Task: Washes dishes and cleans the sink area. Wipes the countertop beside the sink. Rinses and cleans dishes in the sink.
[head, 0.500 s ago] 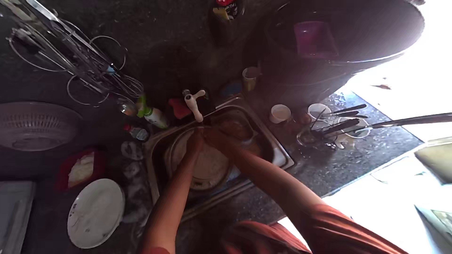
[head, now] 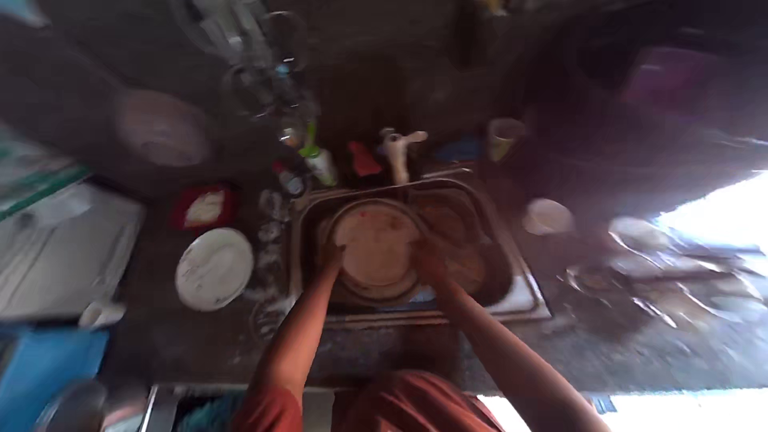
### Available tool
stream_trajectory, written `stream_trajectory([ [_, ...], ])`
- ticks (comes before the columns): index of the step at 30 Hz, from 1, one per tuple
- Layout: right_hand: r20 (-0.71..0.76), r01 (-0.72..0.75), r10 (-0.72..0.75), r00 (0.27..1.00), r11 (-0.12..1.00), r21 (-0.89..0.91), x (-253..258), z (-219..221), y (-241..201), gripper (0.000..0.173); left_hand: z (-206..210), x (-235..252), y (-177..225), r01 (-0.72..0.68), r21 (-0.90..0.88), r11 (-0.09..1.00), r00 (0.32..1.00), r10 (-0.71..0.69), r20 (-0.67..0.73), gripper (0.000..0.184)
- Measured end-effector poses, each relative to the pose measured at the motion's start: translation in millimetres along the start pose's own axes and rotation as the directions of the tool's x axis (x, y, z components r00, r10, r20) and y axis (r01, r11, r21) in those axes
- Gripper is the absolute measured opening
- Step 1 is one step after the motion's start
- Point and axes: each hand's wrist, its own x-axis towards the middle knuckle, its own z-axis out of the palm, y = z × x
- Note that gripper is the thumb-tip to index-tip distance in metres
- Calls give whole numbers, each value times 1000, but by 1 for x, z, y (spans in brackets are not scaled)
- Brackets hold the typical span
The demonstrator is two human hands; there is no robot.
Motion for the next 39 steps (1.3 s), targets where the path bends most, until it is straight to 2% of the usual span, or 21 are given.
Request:
stream_trajectory([
  [3,9,17,-18,1000,999,34,-2,-11,-12,43,-39,-40,24,-52,-129,990,997,43,-70,48],
  [6,-33,22,-15,999,970,243,-3,-22,-23,39,-68,-78,51,-175,-110,978,981,164,-101,38],
  [9,-83,75,-42,996,892,446,-6,-30,-36,38,-83,-110,63,-253,-57,966,957,241,-160,37],
  [11,-44,39,-19,999,842,537,-12,-40,-52,40,-89,-126,61,-310,-126,942,940,284,-188,37],
  [14,29,-81,83,996,735,673,-14,-50,-65,51,-75,-111,44,-400,-392,828,911,315,-265,34],
  [16,54,-168,211,976,576,800,-10,-57,-64,49,-56,-81,27,-423,-516,745,904,311,-292,34],
  [18,46,-137,207,977,450,882,-7,-74,-56,40,-39,-56,19,-320,-388,864,931,210,-299,38],
  [20,-29,-45,118,993,578,815,-7,-98,-54,35,-16,-39,27,-196,-122,973,954,160,-254,55],
  [21,-36,-21,72,997,669,743,-9,-109,-57,33,1,-36,35,-233,-42,972,945,216,-245,62],
  [22,-29,-8,37,999,737,676,-13,-120,-65,33,23,-32,44,-348,-12,937,905,332,-267,61],
  [23,-25,0,21,999,776,630,-19,-128,-74,34,46,-29,53,-500,-27,866,825,467,-318,57],
  [25,-62,3,43,997,800,600,-26,-139,-89,33,79,-23,76,-767,-74,637,595,665,-451,53],
  [26,-73,-3,58,996,799,601,-27,-144,-91,34,83,-24,91,-830,-71,553,518,719,-463,55],
  [28,-90,-10,86,992,778,628,-24,-153,-83,35,79,-28,115,-872,-14,490,457,801,-386,64],
  [30,-94,-17,108,990,742,670,-25,-158,-71,35,70,-18,123,-848,66,526,473,808,-352,65],
  [32,-69,-54,145,987,706,706,-27,-158,-64,32,62,7,123,-742,66,667,599,704,-382,67],
  [33,-59,-74,167,984,688,722,-25,-154,-60,31,62,16,121,-713,86,696,620,682,-388,69],
  [35,-61,-71,189,980,620,782,-16,-138,-48,33,69,17,113,-812,112,572,525,801,-287,69],
  [37,-74,-26,164,984,537,843,-7,-120,-36,45,64,11,116,-873,181,452,443,892,-90,67],
  [38,-67,-33,173,983,516,856,-6,-115,-33,50,59,12,117,-851,215,480,474,877,-80,61],
  [39,-60,-46,189,980,508,860,-6,-113,-30,52,50,13,116,-783,214,585,573,811,-121,54],
])
